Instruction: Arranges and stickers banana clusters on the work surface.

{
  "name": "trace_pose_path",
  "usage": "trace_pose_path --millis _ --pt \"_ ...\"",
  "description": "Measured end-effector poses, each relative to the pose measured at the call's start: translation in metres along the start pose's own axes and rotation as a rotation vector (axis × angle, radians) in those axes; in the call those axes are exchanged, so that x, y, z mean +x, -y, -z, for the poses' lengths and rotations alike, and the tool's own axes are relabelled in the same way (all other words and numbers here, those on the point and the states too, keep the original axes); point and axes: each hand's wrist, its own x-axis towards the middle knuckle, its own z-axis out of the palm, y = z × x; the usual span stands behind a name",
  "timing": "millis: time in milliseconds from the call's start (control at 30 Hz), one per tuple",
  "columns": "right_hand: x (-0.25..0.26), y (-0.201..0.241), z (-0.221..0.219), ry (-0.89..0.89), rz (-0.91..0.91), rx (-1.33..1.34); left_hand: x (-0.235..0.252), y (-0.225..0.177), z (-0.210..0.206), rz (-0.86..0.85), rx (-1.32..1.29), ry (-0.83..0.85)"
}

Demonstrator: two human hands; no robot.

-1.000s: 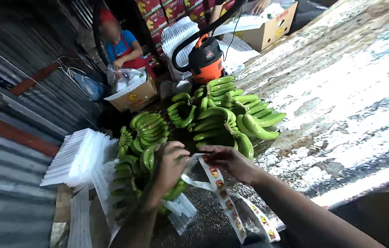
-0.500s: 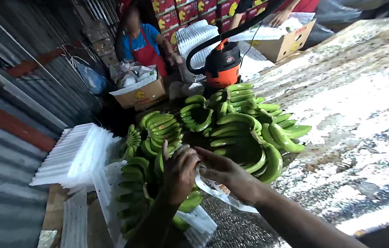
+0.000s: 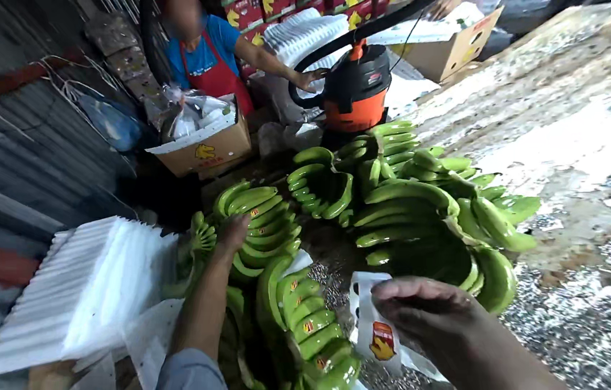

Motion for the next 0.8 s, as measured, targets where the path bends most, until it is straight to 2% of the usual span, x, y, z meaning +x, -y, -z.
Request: trace_pose_path --millis 167,267,333,433,500,533,567,633,700,800 --pt "0.033 -0.03 0.005 -0.327 -0.173 -0.073 0.081 0.014 -0.013 -0.117 0.1 0.011" --pt "0.051 -0.048 0.007 -0.379 -0.261 -0.091 0.117 0.02 -0.024 -0.106 0.156 0.005" --pt "0.063 -0.06 0.008 -0.407 -0.258 -0.086 0.13 0.022 -0.026 -0.073 0.184 -0.006" --pt "0.08 -0.075 0.006 -0.445 -0.252 -0.109 0.141 0.019 -0.022 -0.019 0.165 -0.172" --pt "0.088 -0.079 0.003 -0.464 -0.257 -0.121 0.126 -0.004 -0.007 -0.071 0.001 -0.284" --pt "0.091 -0.08 0.001 -0.467 -0.256 -0.115 0.109 -0.019 0.002 -0.164 -0.14 -0.33" --pt "0.094 -0.08 -0.002 -0.469 -0.25 -0.107 0.086 -0.035 0.011 -0.297 -0.305 -0.34" --pt "0.097 -0.078 -0.01 -0.462 -0.234 -0.108 0.034 -0.065 0.021 -0.635 -0.573 -0.234" --pt "0.098 -0.077 -0.02 -0.451 -0.219 -0.103 -0.016 -0.085 0.021 -0.91 -0.564 -0.187" --pt "0.091 -0.078 -0.038 -0.407 -0.2 -0.103 -0.062 -0.093 0.009 -0.952 -0.342 -0.44"
